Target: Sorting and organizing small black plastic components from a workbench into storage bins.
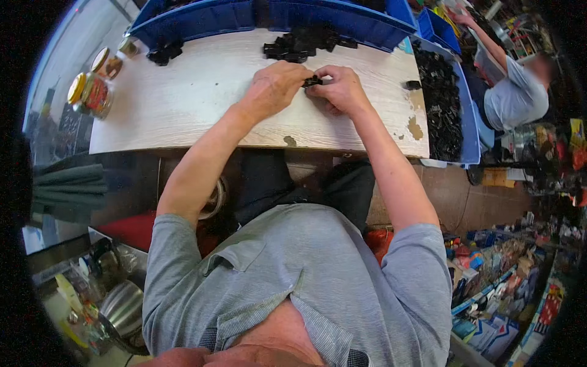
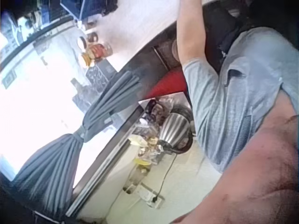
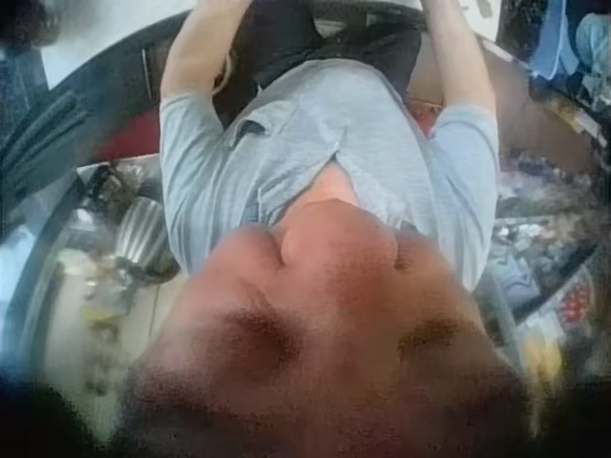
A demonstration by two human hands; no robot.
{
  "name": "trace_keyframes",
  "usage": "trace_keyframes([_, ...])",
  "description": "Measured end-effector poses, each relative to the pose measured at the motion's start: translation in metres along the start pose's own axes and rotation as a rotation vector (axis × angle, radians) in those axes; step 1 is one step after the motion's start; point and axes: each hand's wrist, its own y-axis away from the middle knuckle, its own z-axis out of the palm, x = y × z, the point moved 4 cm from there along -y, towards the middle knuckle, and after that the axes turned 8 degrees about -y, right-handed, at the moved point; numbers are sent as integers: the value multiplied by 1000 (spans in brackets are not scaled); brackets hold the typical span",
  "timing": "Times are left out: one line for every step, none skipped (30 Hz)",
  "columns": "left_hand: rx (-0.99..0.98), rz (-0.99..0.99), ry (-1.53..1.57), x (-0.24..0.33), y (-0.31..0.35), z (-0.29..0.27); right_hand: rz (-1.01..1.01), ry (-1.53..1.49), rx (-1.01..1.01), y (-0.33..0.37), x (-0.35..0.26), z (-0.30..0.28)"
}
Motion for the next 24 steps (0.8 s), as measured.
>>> trace_keyframes([5,-3,29,-3,1,0,-4,-8,3,3,-3,4])
trace_keyframes([9,-6,57,-5,2,1,-7,-16,5,6,-5,7])
trace_keyframes([11,-1,66,-3,0,4,-4,-13,14,7,-6,4])
trace_keyframes([-3,-10,70,-2,-1,7,1,-10,10,8,-6,1])
trace_keyframes([-17,-19,74,0,-3,10,6,-7,6,8,-6,-1])
trace_keyframes([-21,-15,81,1,-4,10,-4,2,1,10,-7,-2])
trace_keyframes([-23,-7,51,1,-4,10,1,0,6,9,-6,-2])
trace_keyframes([-25,1,22,1,-5,11,4,-13,8,9,-5,-2])
trace_keyframes([-28,5,28,4,-6,9,7,-25,12,9,-5,-2])
trace_keyframes([-15,0,38,7,-6,7,11,-27,18,9,-5,-4])
trace_keyframes([-3,-4,48,9,-7,6,6,-18,19,9,-7,-5])
trace_keyframes([-7,-3,51,9,-7,6,0,-10,16,9,-7,-4])
trace_keyframes([-2,6,41,9,-7,6,4,-13,18,9,-7,-4])
trace_keyframes([3,14,30,9,-7,6,6,-3,9,8,-6,-4])
trace_keyframes([0,15,32,10,-6,5,8,8,0,7,-5,-4])
trace_keyframes([-3,31,14,10,-5,4,11,5,0,6,-3,-5])
trace_keyframes([-5,46,-6,11,-4,3,-9,-11,-9,4,-2,-4])
trace_keyframes([-11,39,-14,11,-1,2,-30,-30,-24,2,-1,1])
trace_keyframes([-7,43,-80,14,0,2,-32,-36,-39,2,-1,3])
trace_keyframes([-4,45,-149,18,2,3,-28,-31,-25,4,0,-1])
trace_keyframes([-8,29,-177,18,3,3,-33,-29,-22,2,-2,-2])
trace_keyframes([17,33,-186,20,3,4,-62,40,1,3,-3,-3])
trace_keyframes([43,37,-197,22,5,3,-48,20,21,3,-1,-5])
trace_keyframes([42,20,-224,23,5,4,-39,17,13,4,0,-7])
